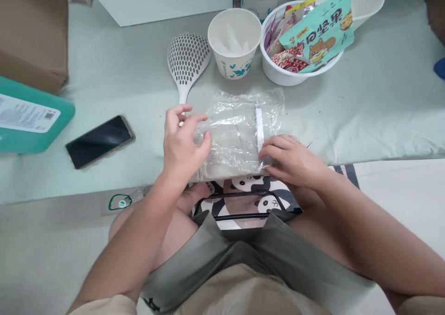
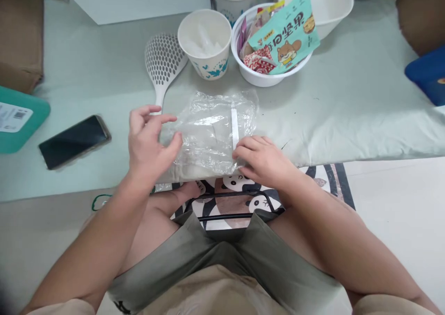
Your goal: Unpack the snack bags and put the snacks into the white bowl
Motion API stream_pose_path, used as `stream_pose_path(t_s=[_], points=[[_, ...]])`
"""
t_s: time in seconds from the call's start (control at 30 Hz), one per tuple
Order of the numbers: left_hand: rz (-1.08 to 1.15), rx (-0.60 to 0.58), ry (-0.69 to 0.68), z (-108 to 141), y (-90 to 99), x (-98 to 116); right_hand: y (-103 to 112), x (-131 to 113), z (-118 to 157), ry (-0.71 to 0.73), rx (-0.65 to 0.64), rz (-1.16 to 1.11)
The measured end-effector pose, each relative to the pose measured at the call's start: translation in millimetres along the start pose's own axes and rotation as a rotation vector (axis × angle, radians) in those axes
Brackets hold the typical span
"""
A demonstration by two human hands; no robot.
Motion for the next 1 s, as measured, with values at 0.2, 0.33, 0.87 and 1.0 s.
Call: stream_pose_path(t_s=[0.2, 0.33, 0.87, 1.0], points=[[-0.026, -0.494, -0.638, 37, -42.5, 56, 6, 2, 0, -0.018, 0.021, -0.080], [-0.096, -0.725, -0.506, 46, -64.0, 46, 9, 6, 4, -0.024, 0.002, -0.125], [-0.067, -0.577, -0.592, 46, -63.8, 52, 27, 15, 13, -0.174, -0.130, -0.275], [0.030, -0.465, -0.640, 44, -55.0, 58, 37, 20, 8, -0.217, 0.033, -0.232]])
Point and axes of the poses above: each hand's wrist, its own z-axis away from the middle knuckle, its own y-axis out of the back of the hand, x = y × z, the point moved 6 cm from there along -z, towards the middle knuckle, and after that the axes turned 1 degree about -x, right-handed, at the moved point
